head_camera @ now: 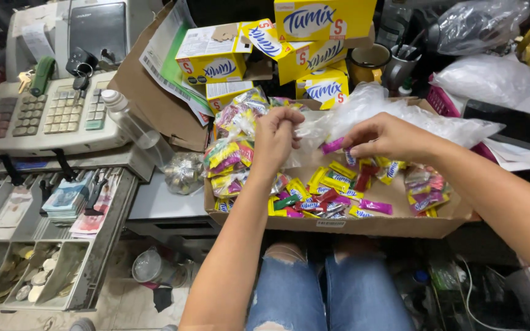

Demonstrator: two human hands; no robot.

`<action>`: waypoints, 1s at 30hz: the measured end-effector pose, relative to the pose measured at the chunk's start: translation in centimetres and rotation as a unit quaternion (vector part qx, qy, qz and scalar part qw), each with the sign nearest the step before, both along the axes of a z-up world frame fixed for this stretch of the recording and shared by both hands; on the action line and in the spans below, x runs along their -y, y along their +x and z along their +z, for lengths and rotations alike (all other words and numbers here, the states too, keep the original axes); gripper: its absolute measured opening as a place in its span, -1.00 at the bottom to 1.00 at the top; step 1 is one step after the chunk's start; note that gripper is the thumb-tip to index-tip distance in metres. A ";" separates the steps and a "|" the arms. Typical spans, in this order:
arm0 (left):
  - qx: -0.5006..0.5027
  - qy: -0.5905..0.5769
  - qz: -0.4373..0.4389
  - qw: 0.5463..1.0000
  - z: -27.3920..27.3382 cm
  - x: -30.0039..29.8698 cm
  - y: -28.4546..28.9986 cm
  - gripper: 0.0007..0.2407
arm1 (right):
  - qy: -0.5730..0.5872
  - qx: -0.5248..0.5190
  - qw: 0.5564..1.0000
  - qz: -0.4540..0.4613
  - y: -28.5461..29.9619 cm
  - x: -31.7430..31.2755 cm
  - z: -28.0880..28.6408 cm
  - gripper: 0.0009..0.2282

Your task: Packing small candy packets from a box into a plastic bag

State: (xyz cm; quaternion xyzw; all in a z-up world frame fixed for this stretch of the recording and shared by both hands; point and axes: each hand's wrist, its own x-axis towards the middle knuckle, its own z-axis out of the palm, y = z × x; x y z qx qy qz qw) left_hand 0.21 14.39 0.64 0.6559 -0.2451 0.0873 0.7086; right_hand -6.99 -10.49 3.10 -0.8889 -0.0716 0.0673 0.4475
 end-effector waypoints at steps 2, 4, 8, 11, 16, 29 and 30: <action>0.007 0.008 0.001 1.000 0.3 0.0 -0.3 -0.77 | 0.048 0.016 0.999 -0.010 -1.1 -0.8 2.1 -0.80; 0.009 0.019 -0.002 1.000 0.1 0.0 -0.5 -0.76 | 0.099 0.027 0.994 -0.023 -1.7 -0.9 3.4 -0.78; -0.013 0.016 -0.022 1.000 0.4 -0.4 -0.5 -0.68 | 0.155 0.129 0.979 -0.010 -2.0 -1.6 6.3 -0.81; -0.009 0.021 -0.042 0.999 -0.5 -0.5 -0.1 -0.60 | 0.175 0.182 0.968 -0.005 -1.6 -2.2 7.4 -0.83; -0.006 0.025 -0.070 0.997 0.4 -0.6 -1.7 -0.51 | 0.185 0.238 0.953 -0.002 -0.9 -5.3 8.0 -0.79; -0.119 -0.150 -0.229 0.954 1.7 -1.5 -1.9 -0.42 | -0.221 0.281 0.933 0.044 -3.1 -5.7 10.3 -0.93; -0.142 -0.135 -0.219 0.956 2.3 -1.8 -2.0 -0.39 | -0.188 0.320 0.928 0.022 -3.7 -5.2 10.5 -0.95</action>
